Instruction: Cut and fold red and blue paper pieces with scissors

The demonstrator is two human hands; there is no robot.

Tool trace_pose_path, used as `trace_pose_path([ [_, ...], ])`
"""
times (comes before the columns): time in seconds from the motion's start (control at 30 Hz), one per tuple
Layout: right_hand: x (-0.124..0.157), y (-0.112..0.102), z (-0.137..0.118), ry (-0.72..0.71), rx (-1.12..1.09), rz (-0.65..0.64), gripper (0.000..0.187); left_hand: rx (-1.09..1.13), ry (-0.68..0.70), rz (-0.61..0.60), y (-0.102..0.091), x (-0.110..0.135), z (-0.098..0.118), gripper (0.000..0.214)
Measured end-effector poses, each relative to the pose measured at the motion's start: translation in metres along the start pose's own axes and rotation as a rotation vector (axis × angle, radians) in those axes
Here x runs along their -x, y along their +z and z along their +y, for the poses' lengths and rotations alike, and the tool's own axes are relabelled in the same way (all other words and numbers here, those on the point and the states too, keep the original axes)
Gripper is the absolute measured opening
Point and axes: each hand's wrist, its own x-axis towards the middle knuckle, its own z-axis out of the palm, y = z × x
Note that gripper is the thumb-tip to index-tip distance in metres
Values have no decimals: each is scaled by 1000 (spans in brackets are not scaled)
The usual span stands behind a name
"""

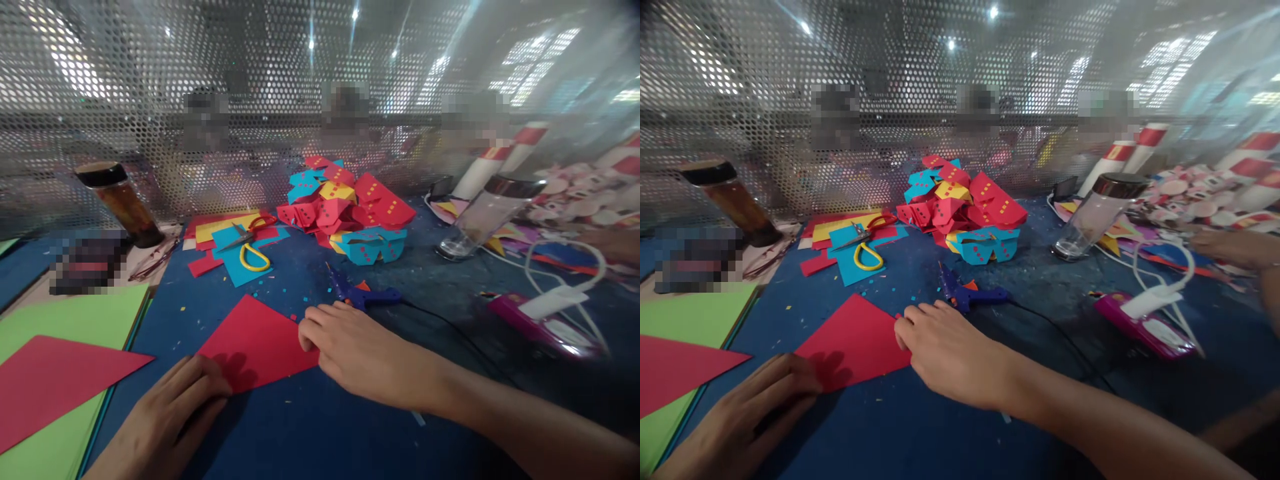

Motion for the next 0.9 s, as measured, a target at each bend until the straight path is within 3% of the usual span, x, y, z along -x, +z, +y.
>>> trace_pose_path([
  [0.17,-5,7,-11,-174,-90,103,4,-12,-1,11,1,2,0,18],
  [0.43,-11,28,-15,-398,241,159,12,-9,-7,49,2,1,2,18],
  [0.67,-12,32,-17,-420,333,201,14,-44,25,37,4,3,1,18],
  [0.9,-13,35,-17,-414,304,207,19,-180,155,47,3,6,0,23],
])
